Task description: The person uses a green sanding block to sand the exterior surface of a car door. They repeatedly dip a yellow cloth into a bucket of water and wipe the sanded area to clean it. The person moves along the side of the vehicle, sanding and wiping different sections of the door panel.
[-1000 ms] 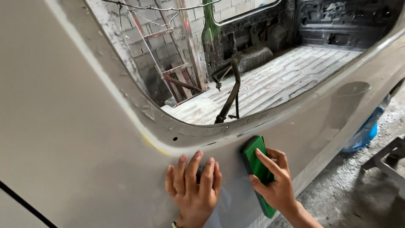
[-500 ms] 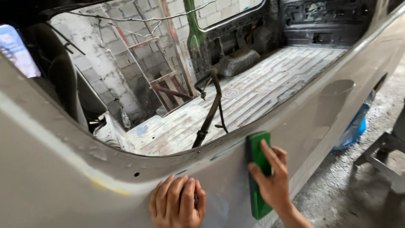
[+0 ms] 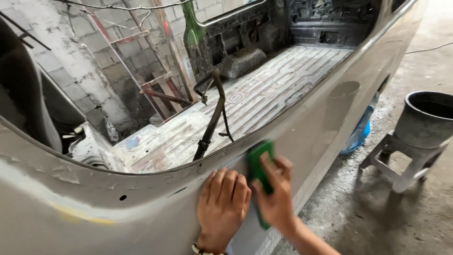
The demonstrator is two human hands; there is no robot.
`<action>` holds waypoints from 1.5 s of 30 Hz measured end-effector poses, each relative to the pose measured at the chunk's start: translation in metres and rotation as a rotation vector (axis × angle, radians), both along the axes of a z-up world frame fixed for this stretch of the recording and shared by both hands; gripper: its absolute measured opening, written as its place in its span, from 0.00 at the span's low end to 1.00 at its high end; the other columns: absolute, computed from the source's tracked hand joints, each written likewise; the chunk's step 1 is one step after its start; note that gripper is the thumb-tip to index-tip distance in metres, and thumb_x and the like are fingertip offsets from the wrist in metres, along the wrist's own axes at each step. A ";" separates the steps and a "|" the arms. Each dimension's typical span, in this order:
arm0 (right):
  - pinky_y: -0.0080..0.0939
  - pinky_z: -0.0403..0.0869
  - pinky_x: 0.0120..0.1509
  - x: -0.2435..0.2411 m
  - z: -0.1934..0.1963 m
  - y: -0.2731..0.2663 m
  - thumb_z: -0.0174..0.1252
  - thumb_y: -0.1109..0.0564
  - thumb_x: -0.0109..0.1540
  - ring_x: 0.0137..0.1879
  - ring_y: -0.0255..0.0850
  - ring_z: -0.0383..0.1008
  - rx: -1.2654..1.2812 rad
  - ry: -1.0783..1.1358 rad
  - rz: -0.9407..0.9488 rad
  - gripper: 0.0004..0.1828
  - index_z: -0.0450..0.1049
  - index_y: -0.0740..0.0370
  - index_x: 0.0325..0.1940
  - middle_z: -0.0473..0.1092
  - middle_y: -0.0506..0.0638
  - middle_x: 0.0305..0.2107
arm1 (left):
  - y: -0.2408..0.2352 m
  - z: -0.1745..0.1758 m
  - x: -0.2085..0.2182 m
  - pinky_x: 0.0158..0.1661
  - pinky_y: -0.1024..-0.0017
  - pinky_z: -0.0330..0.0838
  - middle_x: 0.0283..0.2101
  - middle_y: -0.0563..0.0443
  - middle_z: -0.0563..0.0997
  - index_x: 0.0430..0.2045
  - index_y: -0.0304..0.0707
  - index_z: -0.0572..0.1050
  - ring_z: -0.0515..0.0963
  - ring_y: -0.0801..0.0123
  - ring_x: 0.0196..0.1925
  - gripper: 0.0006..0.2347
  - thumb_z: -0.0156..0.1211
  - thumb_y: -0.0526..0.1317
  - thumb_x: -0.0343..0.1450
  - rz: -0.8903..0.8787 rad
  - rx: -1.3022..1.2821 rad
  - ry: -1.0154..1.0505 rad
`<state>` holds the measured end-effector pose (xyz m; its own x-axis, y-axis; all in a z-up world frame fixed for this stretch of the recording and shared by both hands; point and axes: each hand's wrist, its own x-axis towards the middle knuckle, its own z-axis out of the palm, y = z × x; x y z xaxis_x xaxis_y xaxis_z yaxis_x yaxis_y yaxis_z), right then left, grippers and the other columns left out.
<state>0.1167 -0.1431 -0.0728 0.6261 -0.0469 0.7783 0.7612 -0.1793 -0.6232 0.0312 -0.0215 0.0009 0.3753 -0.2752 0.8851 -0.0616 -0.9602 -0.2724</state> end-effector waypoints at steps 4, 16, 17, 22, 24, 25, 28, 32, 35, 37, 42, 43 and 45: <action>0.47 0.71 0.64 0.019 -0.006 -0.006 0.64 0.66 0.53 0.65 0.55 0.63 -0.129 -0.139 0.018 0.39 0.67 0.56 0.70 0.59 0.63 0.59 | 0.000 0.006 -0.004 0.57 0.56 0.72 0.45 0.46 0.80 0.39 0.36 0.77 0.80 0.54 0.52 0.09 0.62 0.40 0.69 -0.084 -0.015 0.104; 0.47 0.72 0.61 0.033 -0.001 -0.005 0.59 0.65 0.61 0.62 0.52 0.65 -0.077 -0.075 0.007 0.34 0.65 0.56 0.73 0.60 0.63 0.59 | 0.003 0.010 -0.008 0.56 0.54 0.71 0.44 0.45 0.81 0.40 0.37 0.77 0.80 0.54 0.51 0.09 0.59 0.39 0.70 -0.160 -0.017 0.098; 0.49 0.71 0.64 0.034 0.003 -0.007 0.59 0.64 0.63 0.62 0.52 0.65 -0.051 -0.038 -0.047 0.34 0.63 0.57 0.75 0.61 0.62 0.59 | 0.001 0.009 -0.011 0.57 0.54 0.71 0.44 0.47 0.81 0.40 0.38 0.77 0.80 0.55 0.52 0.08 0.58 0.39 0.71 -0.138 -0.029 0.118; 0.50 0.67 0.66 0.016 0.006 -0.006 0.59 0.62 0.64 0.63 0.54 0.64 -0.036 -0.114 -0.049 0.34 0.62 0.56 0.75 0.60 0.63 0.59 | -0.003 0.013 0.006 0.58 0.56 0.71 0.45 0.47 0.81 0.41 0.37 0.77 0.80 0.55 0.52 0.08 0.58 0.39 0.73 -0.078 -0.006 0.057; 0.50 0.65 0.68 0.042 -0.012 -0.012 0.60 0.61 0.64 0.64 0.56 0.63 -0.086 -0.232 -0.030 0.34 0.62 0.56 0.74 0.62 0.63 0.58 | -0.008 0.005 0.011 0.57 0.55 0.71 0.44 0.46 0.81 0.40 0.37 0.77 0.79 0.54 0.51 0.08 0.58 0.40 0.71 -0.094 -0.039 0.062; 0.50 0.65 0.68 0.063 -0.015 -0.023 0.60 0.61 0.64 0.64 0.56 0.63 -0.090 -0.221 -0.008 0.34 0.62 0.56 0.74 0.62 0.63 0.58 | -0.010 0.003 0.009 0.57 0.55 0.71 0.44 0.46 0.81 0.40 0.37 0.77 0.79 0.54 0.51 0.08 0.58 0.40 0.71 -0.073 -0.045 0.074; 0.47 0.72 0.62 0.125 -0.013 -0.047 0.58 0.57 0.66 0.57 0.50 0.66 0.033 0.229 -0.026 0.33 0.62 0.52 0.77 0.67 0.57 0.49 | -0.019 0.001 0.027 0.59 0.57 0.72 0.45 0.47 0.80 0.41 0.36 0.77 0.80 0.55 0.52 0.07 0.58 0.37 0.73 -0.026 -0.012 0.088; 0.55 0.61 0.72 0.139 -0.016 -0.047 0.59 0.60 0.66 0.61 0.50 0.65 -0.040 -0.062 -0.190 0.32 0.63 0.58 0.75 0.68 0.56 0.51 | -0.035 -0.006 0.082 0.59 0.56 0.72 0.44 0.47 0.80 0.40 0.36 0.77 0.80 0.55 0.52 0.07 0.58 0.38 0.72 -0.070 -0.024 0.033; 0.53 0.61 0.72 0.132 -0.022 -0.056 0.61 0.61 0.61 0.62 0.51 0.64 -0.099 -0.179 -0.084 0.34 0.65 0.58 0.72 0.65 0.58 0.53 | -0.052 -0.010 0.107 0.58 0.57 0.72 0.44 0.46 0.80 0.40 0.36 0.77 0.79 0.55 0.51 0.08 0.60 0.39 0.71 -0.096 -0.023 0.068; 0.49 0.65 0.66 0.152 -0.021 -0.072 0.62 0.62 0.58 0.64 0.54 0.62 -0.119 -0.157 -0.012 0.34 0.66 0.57 0.70 0.60 0.65 0.59 | -0.063 -0.012 0.122 0.57 0.58 0.72 0.44 0.46 0.80 0.41 0.35 0.77 0.79 0.55 0.52 0.09 0.60 0.39 0.71 -0.106 -0.024 0.094; 0.48 0.68 0.67 0.203 -0.024 -0.093 0.63 0.62 0.64 0.62 0.52 0.64 0.010 0.089 -0.154 0.35 0.64 0.55 0.75 0.61 0.60 0.57 | -0.091 -0.017 0.167 0.55 0.59 0.72 0.43 0.48 0.79 0.40 0.36 0.76 0.79 0.57 0.46 0.10 0.62 0.39 0.68 -0.081 -0.039 0.208; 0.48 0.68 0.67 0.197 -0.025 -0.092 0.63 0.62 0.64 0.62 0.52 0.64 0.009 0.088 -0.154 0.35 0.64 0.55 0.75 0.61 0.60 0.57 | -0.096 -0.018 0.178 0.55 0.59 0.72 0.43 0.48 0.79 0.40 0.36 0.76 0.79 0.57 0.46 0.10 0.62 0.39 0.68 -0.081 -0.040 0.207; 0.50 0.66 0.71 0.183 -0.029 -0.090 0.61 0.62 0.63 0.66 0.56 0.61 -0.029 -0.153 0.014 0.33 0.64 0.54 0.73 0.57 0.65 0.62 | -0.105 -0.018 0.198 0.55 0.59 0.71 0.44 0.48 0.80 0.42 0.37 0.76 0.78 0.57 0.46 0.12 0.63 0.38 0.66 -0.074 -0.045 0.169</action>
<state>0.2992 -0.2334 -0.1018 0.5005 -0.0156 0.8656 0.8495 -0.1841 -0.4944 0.2291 -0.1270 -0.0168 0.4998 -0.2693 0.8232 -0.1738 -0.9623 -0.2092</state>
